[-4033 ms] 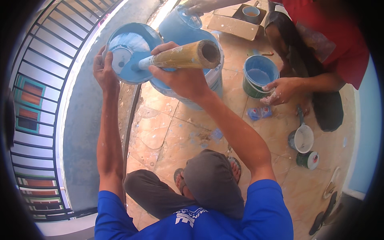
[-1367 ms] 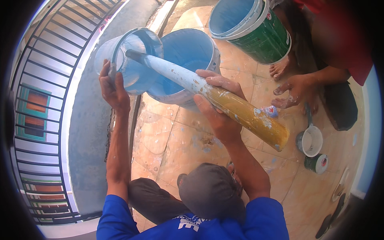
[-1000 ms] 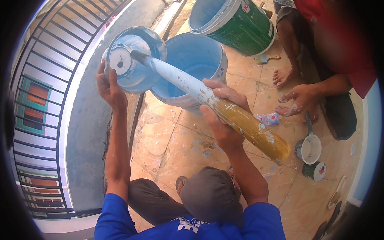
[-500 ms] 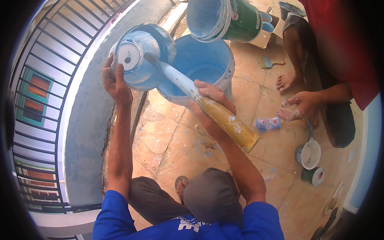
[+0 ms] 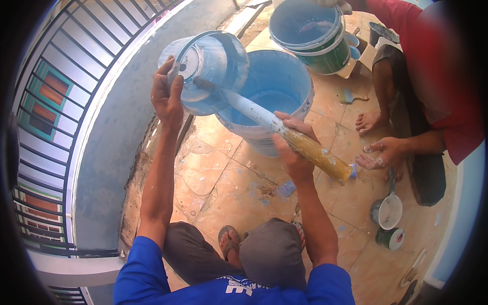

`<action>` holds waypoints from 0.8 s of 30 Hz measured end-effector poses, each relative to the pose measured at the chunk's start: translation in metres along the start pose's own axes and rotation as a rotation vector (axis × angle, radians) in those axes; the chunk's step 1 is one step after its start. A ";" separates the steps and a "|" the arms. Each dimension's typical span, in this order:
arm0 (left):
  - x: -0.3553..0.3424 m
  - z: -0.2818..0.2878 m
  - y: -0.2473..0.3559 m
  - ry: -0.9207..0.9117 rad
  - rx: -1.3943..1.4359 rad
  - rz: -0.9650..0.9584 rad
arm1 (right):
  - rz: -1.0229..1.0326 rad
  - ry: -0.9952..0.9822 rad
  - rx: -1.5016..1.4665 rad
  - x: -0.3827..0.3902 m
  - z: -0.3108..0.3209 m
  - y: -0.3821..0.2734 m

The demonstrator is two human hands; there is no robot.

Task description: The person uses a manual paint mixer to stir light blue paint in a small bucket, then pours the mixed paint into a larger bucket. Another person is visible nearby handling separate containers.

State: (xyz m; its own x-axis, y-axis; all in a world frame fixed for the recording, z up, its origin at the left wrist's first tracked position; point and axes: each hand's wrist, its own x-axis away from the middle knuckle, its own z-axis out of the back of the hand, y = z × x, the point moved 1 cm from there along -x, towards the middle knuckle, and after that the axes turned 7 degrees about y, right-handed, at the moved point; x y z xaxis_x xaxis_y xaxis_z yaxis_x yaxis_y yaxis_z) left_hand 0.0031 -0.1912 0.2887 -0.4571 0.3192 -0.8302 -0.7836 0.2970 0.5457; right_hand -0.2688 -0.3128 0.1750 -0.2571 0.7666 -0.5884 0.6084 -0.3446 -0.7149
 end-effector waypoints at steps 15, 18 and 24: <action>-0.016 0.034 -0.010 0.145 0.274 0.105 | -0.641 -0.437 -0.300 0.009 -0.021 -0.037; -0.017 0.039 -0.003 0.124 0.249 0.094 | -0.996 -0.462 -0.707 0.001 -0.027 -0.043; 0.003 0.075 0.012 0.222 0.122 0.112 | -1.169 -0.766 -0.073 -0.039 -0.056 -0.067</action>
State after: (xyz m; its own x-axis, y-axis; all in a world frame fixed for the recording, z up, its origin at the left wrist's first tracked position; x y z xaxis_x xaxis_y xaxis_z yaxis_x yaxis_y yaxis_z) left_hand 0.0237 -0.1190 0.3010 -0.6299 0.1551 -0.7610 -0.6724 0.3815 0.6343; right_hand -0.2579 -0.2892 0.2673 -0.9629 0.0958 0.2522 -0.2087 0.3273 -0.9216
